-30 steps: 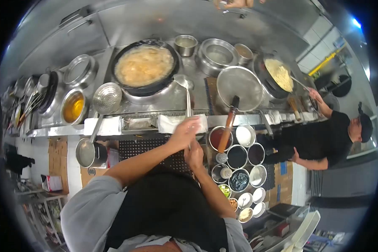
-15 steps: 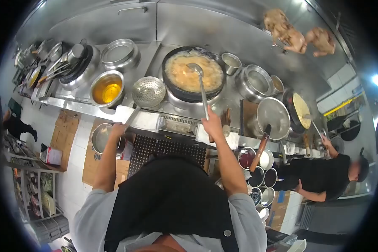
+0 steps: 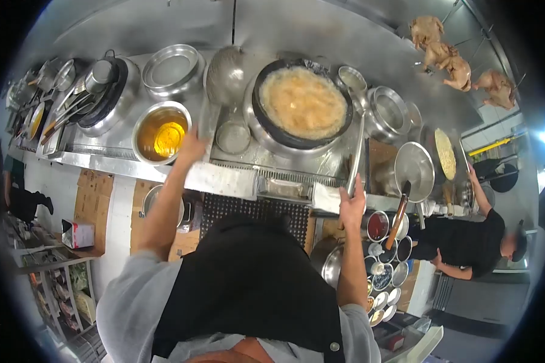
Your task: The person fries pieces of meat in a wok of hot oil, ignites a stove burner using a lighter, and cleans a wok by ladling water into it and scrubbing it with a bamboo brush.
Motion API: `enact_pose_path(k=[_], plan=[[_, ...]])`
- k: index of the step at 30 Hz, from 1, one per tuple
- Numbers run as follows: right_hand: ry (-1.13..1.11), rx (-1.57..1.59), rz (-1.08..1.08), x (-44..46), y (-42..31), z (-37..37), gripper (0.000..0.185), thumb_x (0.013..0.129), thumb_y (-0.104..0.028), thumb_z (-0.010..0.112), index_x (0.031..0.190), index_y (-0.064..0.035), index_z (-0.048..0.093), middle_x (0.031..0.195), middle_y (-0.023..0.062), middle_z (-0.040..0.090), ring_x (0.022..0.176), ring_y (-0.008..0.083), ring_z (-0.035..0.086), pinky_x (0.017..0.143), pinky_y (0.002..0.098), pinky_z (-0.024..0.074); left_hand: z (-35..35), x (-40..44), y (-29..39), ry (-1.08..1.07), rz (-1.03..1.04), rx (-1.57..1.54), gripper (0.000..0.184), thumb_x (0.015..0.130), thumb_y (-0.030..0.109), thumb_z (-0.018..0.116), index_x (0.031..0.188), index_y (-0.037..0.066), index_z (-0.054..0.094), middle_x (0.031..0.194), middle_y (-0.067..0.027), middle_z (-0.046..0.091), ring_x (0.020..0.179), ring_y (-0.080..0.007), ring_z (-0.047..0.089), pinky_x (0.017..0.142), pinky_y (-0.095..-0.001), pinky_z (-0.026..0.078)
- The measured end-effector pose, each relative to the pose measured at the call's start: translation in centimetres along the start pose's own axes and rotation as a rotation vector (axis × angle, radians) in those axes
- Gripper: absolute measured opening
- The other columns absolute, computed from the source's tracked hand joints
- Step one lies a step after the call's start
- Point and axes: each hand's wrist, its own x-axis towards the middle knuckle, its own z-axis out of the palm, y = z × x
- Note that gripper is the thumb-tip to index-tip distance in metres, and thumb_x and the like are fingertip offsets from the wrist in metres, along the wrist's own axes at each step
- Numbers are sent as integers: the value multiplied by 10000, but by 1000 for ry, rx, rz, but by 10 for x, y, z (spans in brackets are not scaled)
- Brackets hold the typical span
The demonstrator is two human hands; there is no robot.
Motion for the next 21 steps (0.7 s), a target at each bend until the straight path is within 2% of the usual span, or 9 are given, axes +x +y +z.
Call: enact_pose_path(k=[2, 7, 8, 10, 12, 14, 15, 18, 21], plan=[[36, 24, -35, -3, -5, 0, 684, 900, -7, 678, 1524, 46, 402, 1323, 185, 633, 1120, 211, 613, 965, 289, 463, -8, 30, 17, 260, 103, 441, 449, 881, 210, 647, 1244, -44, 572, 950, -312, 699, 879, -462, 706, 777, -531, 566], [36, -43, -59, -11, -1, 7, 661, 917, -48, 672, 1512, 62, 404, 1474, 274, 530, 1347, 280, 535, 1087, 327, 405, -36, 85, 10, 30, 74, 596, 502, 854, 200, 611, 1301, -24, 555, 1090, -323, 690, 1035, -476, 674, 904, -542, 543], [59, -131, -141, -6, 12, 7, 644, 915, -47, 673, 1500, 63, 427, 1269, 213, 669, 1083, 237, 663, 919, 320, 507, -39, 84, 22, 4, 76, 603, 508, 846, 202, 609, 1302, -17, 562, 1102, -318, 692, 1055, -475, 669, 931, -543, 533], [-85, 19, 47, -7, -31, -7, 638, 909, -45, 680, 1495, 55, 447, 979, 106, 687, 739, 150, 618, 645, 302, 502, -38, 95, 9, 31, 97, 433, 486, 835, 231, 627, 1249, -21, 587, 1134, -326, 681, 1088, -487, 653, 947, -552, 519], [-70, 61, 51, 6, -48, -9, 647, 904, -64, 692, 1497, 40, 456, 809, 26, 598, 570, 83, 459, 491, 289, 389, -27, 101, -3, 184, 301, 417, 420, 853, 228, 638, 1191, -19, 605, 1006, -260, 722, 903, -401, 719, 790, -497, 568], [-87, 34, 73, 36, -46, -10, 663, 902, -120, 703, 1502, 20, 458, 815, 55, 625, 585, 107, 509, 516, 296, 442, -40, 81, 42, -172, -143, -464, 392, 877, 207, 640, 1196, -18, 601, 833, -146, 682, 660, -242, 662, 592, -398, 533], [-107, 1, 60, 52, -49, -9, 667, 900, -151, 703, 1501, 13, 462, 817, 89, 648, 596, 134, 552, 545, 314, 479, -30, 66, 64, -145, -76, -474, 387, 895, 181, 640, 1228, -10, 593, 747, -58, 595, 557, -130, 538, 493, -321, 455], [-123, -127, 69, 98, -62, 5, 677, 895, -197, 698, 1498, 3, 463, 871, 183, 692, 671, 228, 651, 645, 364, 544, -7, 45, 114, -149, -4, -318, 485, 884, 183, 651, 1314, -21, 561, 760, -66, 610, 557, -136, 548, 495, -323, 464], [-2, -309, -109, 125, 1, 44, 686, 888, -213, 691, 1495, 3, 456, 967, 277, 709, 807, 347, 712, 773, 418, 563, 47, 51, 106, -13, 131, 48, 627, 869, 168, 646, 1432, -44, 472, 905, -226, 701, 749, -340, 686, 690, -449, 554]])
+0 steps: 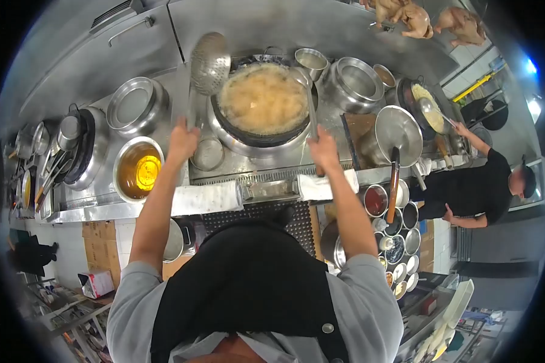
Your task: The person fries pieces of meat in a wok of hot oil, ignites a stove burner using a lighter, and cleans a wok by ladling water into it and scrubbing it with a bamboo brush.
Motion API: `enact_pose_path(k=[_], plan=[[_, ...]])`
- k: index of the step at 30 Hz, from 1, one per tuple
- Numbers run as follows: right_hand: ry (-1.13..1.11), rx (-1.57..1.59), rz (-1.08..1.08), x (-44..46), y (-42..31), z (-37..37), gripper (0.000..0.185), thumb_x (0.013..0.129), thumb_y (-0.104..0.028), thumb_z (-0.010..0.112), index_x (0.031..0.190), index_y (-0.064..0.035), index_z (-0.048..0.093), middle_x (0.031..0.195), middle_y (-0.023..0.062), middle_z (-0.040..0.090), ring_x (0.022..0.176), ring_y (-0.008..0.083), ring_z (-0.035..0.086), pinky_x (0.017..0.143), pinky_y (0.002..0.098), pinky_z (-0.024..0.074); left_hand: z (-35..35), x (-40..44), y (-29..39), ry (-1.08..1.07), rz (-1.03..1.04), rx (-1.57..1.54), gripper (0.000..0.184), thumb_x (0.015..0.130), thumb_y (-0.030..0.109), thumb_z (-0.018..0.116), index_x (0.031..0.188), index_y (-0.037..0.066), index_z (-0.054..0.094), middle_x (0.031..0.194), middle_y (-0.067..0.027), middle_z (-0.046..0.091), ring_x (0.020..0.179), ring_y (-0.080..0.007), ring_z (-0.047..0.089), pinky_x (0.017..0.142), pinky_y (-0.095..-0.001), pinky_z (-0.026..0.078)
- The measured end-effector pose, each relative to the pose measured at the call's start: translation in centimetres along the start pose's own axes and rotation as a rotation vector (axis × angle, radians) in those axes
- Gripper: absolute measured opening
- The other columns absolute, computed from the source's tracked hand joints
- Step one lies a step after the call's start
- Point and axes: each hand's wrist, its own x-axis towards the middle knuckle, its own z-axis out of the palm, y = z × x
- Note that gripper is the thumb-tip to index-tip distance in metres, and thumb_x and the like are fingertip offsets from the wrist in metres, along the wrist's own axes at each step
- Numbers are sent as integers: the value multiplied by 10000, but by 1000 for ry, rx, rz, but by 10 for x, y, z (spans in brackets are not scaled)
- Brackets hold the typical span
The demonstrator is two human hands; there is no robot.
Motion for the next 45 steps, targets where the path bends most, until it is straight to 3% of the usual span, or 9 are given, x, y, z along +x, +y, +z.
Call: enact_pose_path(k=[3, 11, 22, 29, 34, 38, 40, 43, 45], plan=[[-1, 27, 18, -23, -8, 19, 692, 879, -213, 687, 1479, 38, 451, 1045, 340, 691, 957, 447, 697, 889, 449, 530, 27, 1, 17, 34, 97, 271, 661, 864, 157, 633, 1448, -81, 434, 1038, -328, 691, 957, -465, 682, 871, -513, 537], [-204, 777, 333, -50, -45, 43, 364, 951, -97, 606, 1292, 3, 523, 690, 20, 525, 501, 126, 511, 443, 300, 432, 78, -4, 15, -89, -38, 237, 645, 838, 153, 652, 1393, -114, 457, 1132, -376, 654, 1089, -492, 649, 966, -512, 505], [-657, 1567, 667, -19, -60, 25, 116, 1031, -160, 571, 1133, -161, 514, 785, -1, 525, 556, 103, 498, 455, 257, 393, 103, 0, 42, -309, -223, -259, 431, 793, 46, 629, 1203, -63, 553, 791, -145, 627, 546, -220, 615, 504, -384, 500], [-594, 1195, 466, -20, -64, -23, 513, 1008, -130, 593, 1494, -162, 429, 775, -2, 536, 532, 108, 507, 455, 254, 391, 41, -5, 86, -311, -170, -109, 585, 802, 75, 629, 1356, -73, 511, 928, -236, 698, 723, -320, 703, 698, -432, 555], [-489, 831, 243, -20, -57, -42, 683, 933, -111, 658, 1562, -78, 396, 742, 1, 556, 532, 105, 516, 472, 267, 416, 58, 23, 36, 54, 398, 91, 683, 801, 79, 653, 1448, -37, 468, 897, -199, 695, 573, -238, 644, 561, -389, 517], [-358, 529, 140, -31, -52, -62, 720, 901, -80, 660, 1568, -52, 389, 823, 42, 644, 564, 107, 529, 521, 277, 466, 30, 18, 59, -146, 115, -7, 721, 802, 90, 669, 1476, -33, 444, 1039, -231, 708, 634, -251, 678, 604, -395, 533], [-265, 353, 52, -51, -65, -68, 726, 907, -60, 650, 1579, -69, 373, 785, 11, 596, 556, 96, 495, 523, 270, 447, 20, 11, 60, -171, 71, -107, 712, 821, 125, 640, 1465, -86, 423, 1265, -352, 622, 1197, -477, 607, 1047, -459, 457], [-190, 204, 33, -95, -86, -68, 713, 913, -40, 651, 1574, -70, 384, 800, -12, 591, 565, 78, 471, 539, 265, 441, 19, 8, 26, -114, 81, -188, 698, 835, 101, 638, 1481, -59, 427, 1187, -276, 683, 946, -392, 717, 859, -434, 549], [-172, 167, -77, -109, -59, -42, 723, 883, -92, 697, 1542, -17, 409, 1226, 174, 705, 718, 163, 623, 679, 357, 526, 6, -18, 26, -98, -8, -310, 668, 844, 82, 631, 1471, -48, 444, 1080, -217, 688, 794, -306, 688, 726, -394, 541]])
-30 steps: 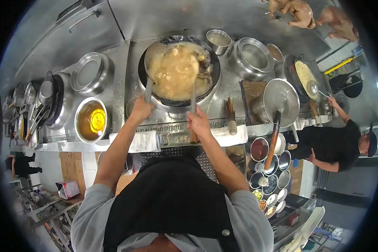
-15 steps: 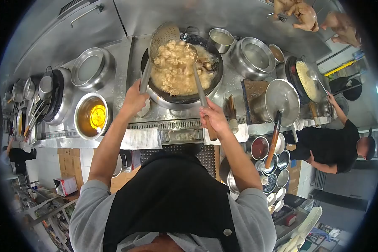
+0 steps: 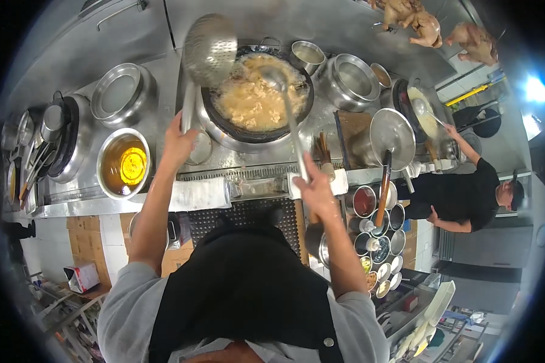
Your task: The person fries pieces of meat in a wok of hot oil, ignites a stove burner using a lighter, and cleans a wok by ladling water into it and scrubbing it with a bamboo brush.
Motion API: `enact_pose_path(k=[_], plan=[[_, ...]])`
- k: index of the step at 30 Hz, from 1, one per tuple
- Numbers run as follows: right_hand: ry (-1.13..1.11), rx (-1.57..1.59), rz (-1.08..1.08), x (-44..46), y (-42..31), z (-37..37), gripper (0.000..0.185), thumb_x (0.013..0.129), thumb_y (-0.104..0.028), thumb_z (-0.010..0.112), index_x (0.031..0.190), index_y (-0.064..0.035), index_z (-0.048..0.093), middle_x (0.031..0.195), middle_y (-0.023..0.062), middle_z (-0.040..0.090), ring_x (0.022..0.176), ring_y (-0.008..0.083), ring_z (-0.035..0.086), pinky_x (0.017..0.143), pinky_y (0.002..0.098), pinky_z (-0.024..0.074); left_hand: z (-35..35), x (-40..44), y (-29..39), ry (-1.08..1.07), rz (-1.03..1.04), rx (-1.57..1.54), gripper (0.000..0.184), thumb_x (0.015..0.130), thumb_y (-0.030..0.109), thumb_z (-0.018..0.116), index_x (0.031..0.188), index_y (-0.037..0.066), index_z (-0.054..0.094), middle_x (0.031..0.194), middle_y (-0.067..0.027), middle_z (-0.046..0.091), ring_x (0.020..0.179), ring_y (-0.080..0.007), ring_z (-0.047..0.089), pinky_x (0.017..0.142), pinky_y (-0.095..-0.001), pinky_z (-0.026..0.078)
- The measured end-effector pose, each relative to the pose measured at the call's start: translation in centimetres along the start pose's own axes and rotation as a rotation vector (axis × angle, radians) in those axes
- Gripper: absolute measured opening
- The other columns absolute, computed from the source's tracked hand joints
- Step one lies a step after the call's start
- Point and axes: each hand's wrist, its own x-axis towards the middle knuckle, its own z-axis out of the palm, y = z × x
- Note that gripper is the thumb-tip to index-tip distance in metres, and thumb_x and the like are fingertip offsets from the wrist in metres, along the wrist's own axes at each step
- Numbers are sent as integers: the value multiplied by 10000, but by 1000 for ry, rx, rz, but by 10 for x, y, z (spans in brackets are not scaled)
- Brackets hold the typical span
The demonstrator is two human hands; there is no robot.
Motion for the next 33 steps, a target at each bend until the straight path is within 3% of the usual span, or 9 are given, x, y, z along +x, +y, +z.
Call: enact_pose_path(k=[3, 14, 16, 19, 22, 26, 28, 30, 33], plan=[[-227, 145, 276, 11, -9, 15, 715, 882, -103, 694, 1537, -25, 415, 1268, 242, 687, 883, 298, 722, 788, 398, 549, -14, -52, -19, 77, -114, -152, 503, 855, 33, 610, 1347, -32, 531, 791, -68, 608, 497, -104, 516, 442, -293, 429], [-189, -4, 85, 12, 23, -1, 720, 878, -139, 720, 1536, -82, 434, 1133, 279, 700, 845, 293, 672, 835, 361, 527, 14, -215, -136, 76, -514, -490, 170, 847, 94, 642, 984, 3, 599, 681, -52, 607, 481, -141, 557, 436, -291, 444], [55, 98, -277, 17, 74, 11, 735, 879, -140, 724, 1547, -95, 420, 1065, 268, 708, 732, 263, 625, 745, 360, 519, 23, -203, -161, 47, -536, -496, 127, 862, 110, 640, 940, 16, 606, 693, -54, 621, 490, -145, 567, 444, -291, 453], [141, 210, -92, -22, 75, -28, 742, 887, -44, 694, 1549, 8, 362, 1303, 275, 647, 1117, 281, 665, 953, 311, 494, 28, -196, -175, 101, -619, -518, 239, 974, 242, 604, 996, 7, 647, 755, -75, 655, 507, -153, 576, 482, -291, 482], [227, -10, -64, -55, 140, -57, 739, 877, -83, 699, 1533, 26, 376, 1178, 314, 676, 1021, 395, 697, 895, 378, 535, 43, -221, -176, 723, -556, -855, 334, 991, 350, 603, 991, 22, 665, 690, -68, 623, 526, -199, 582, 502, -321, 493], [159, -306, 109, -59, 240, -60, 732, 874, -122, 679, 1522, 37, 378, 1004, 290, 706, 853, 469, 683, 794, 492, 553, 26, -383, -401, 23, -346, 904, 199, 790, 194, 693, 766, 0, 730, 745, -194, 708, 656, -374, 686, 614, -422, 544], [69, -460, 216, -61, 266, -53, 742, 870, -153, 679, 1530, 6, 379, 934, 267, 706, 882, 465, 696, 792, 538, 553, 65, -472, -268, -775, -566, 684, 515, 794, 379, 801, 1127, -6, 719, 1053, -205, 742, 972, -364, 716, 880, -492, 557], [39, -473, 266, -58, 278, -47, 725, 875, -171, 678, 1537, -58, 406, 1005, 294, 696, 919, 451, 694, 826, 533, 551, 87, -578, -347, -405, -532, 367, 724, 749, 305, 864, 1328, -50, 615, 1174, -204, 723, 1014, -341, 713, 916, -432, 561], [-62, -559, 284, -59, 254, -51, 646, 893, -247, 688, 1481, -75, 483, 1147, 262, 655, 1022, 427, 676, 887, 522, 543, 80, -584, -231, -96, -540, 98, 778, 814, 189, 830, 1472, -36, 481, 1225, -187, 716, 1042, -282, 705, 941, -375, 551]])
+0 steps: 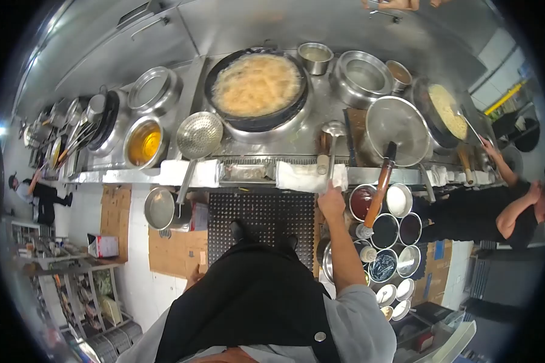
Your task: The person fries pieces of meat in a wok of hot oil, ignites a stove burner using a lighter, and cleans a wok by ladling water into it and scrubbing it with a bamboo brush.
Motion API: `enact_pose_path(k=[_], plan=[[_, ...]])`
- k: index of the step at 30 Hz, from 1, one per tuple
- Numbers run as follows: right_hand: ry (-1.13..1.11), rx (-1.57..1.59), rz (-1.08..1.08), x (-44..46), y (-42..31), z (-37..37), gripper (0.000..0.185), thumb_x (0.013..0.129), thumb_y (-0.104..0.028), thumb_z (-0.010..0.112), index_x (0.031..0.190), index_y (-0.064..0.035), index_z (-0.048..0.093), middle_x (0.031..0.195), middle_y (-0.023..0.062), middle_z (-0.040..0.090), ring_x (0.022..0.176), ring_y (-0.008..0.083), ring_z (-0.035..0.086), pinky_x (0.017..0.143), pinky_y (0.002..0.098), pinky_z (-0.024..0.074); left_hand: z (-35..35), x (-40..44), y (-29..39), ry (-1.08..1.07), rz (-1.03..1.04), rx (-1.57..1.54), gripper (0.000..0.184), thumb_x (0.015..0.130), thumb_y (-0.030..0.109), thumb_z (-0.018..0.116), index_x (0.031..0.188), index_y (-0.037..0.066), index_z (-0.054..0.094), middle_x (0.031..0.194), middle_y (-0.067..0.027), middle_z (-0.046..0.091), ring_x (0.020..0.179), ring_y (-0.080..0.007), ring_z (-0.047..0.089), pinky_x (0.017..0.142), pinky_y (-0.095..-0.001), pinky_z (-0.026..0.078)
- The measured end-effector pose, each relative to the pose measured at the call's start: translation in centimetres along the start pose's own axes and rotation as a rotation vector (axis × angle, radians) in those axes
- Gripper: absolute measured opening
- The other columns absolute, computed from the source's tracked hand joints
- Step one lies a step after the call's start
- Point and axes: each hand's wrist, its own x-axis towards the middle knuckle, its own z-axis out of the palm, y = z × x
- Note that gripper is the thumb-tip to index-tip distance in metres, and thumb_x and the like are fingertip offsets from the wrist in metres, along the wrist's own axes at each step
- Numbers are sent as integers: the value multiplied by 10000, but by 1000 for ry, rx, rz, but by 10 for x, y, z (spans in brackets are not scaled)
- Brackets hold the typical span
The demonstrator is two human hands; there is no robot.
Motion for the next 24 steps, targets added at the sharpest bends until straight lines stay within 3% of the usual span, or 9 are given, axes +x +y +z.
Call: enact_pose_path(k=[3, 4, 7, 10, 13, 15, 19, 21, 24], plan=[[215, 192, -198, -20, -23, -5, 614, 899, -287, 692, 1458, -106, 513, 1190, 233, 604, 1045, 421, 663, 892, 499, 547, -12, 4, 15, -39, 284, 169, 735, 904, 91, 729, 1528, -54, 367, 1262, -177, 705, 1047, -250, 692, 927, -359, 551], [298, 236, -322, -22, -27, 3, 558, 899, -295, 697, 1405, -91, 574, 1146, 215, 620, 1016, 384, 677, 876, 475, 544, -12, -6, 24, -118, -19, -226, 635, 928, 49, 675, 1514, 12, 435, 1273, -201, 692, 1072, -308, 696, 923, -384, 558], [29, 418, -387, -54, -59, -3, 509, 896, -266, 704, 1351, -55, 616, 1107, 208, 640, 970, 345, 686, 850, 451, 541, -36, -46, -1, -396, -247, 1041, 720, 882, 65, 700, 1545, 107, 424, 1209, -245, 698, 1097, -382, 689, 911, -417, 571], [-12, 415, -553, -83, -62, 22, 490, 889, -261, 728, 1320, -45, 645, 1055, 190, 671, 899, 324, 690, 831, 429, 543, -14, -38, -144, -91, -469, -599, 669, 941, 161, 645, 1559, 87, 400, 1502, -225, 512, 1159, -367, 667, 993, -444, 532], [-74, 328, -550, -114, -57, 62, 493, 881, -269, 739, 1311, -43, 658, 1017, 187, 693, 875, 339, 703, 823, 421, 550, -45, -58, -50, -45, 107, -105, 678, 993, 203, 596, 1596, 82, 310, 1589, -199, 415, 1198, -335, 651, 1029, -403, 509], [-145, 259, -485, -145, -68, 73, 494, 876, -271, 743, 1306, -40, 664, 989, 184, 709, 861, 348, 708, 818, 417, 554, -60, 1, -101, -69, 289, -153, 608, 1017, 218, 562, 1574, 76, 363, 1638, -188, 334, 1159, -338, 671, 1030, -366, 503], [-346, 223, -502, -190, -101, 96, 461, 875, -271, 744, 1254, -14, 688, 900, 178, 735, 822, 292, 704, 788, 390, 550, -133, -28, -21, -202, 186, 78, 482, 1034, 210, 517, 1490, 55, 504, 1611, -189, 383, 1196, -318, 649, 1038, -367, 495], [-369, 280, -533, -201, -114, 100, 476, 879, -271, 744, 1269, -5, 679, 871, 157, 734, 798, 257, 698, 762, 368, 550, -138, -59, -60, 153, 31, 624, 387, 1036, 180, 516, 1356, -11, 618, 1450, -180, 579, 1208, -304, 639, 1022, -359, 501], [-370, 458, -331, -221, -116, 106, 491, 881, -255, 747, 1288, 5, 662, 830, 128, 727, 694, 231, 672, 702, 360, 546, -153, -69, -125, 70, 45, 145, 390, 1036, 185, 517, 1357, -15, 615, 1427, -177, 592, 1210, -303, 637, 1019, -359, 502]])
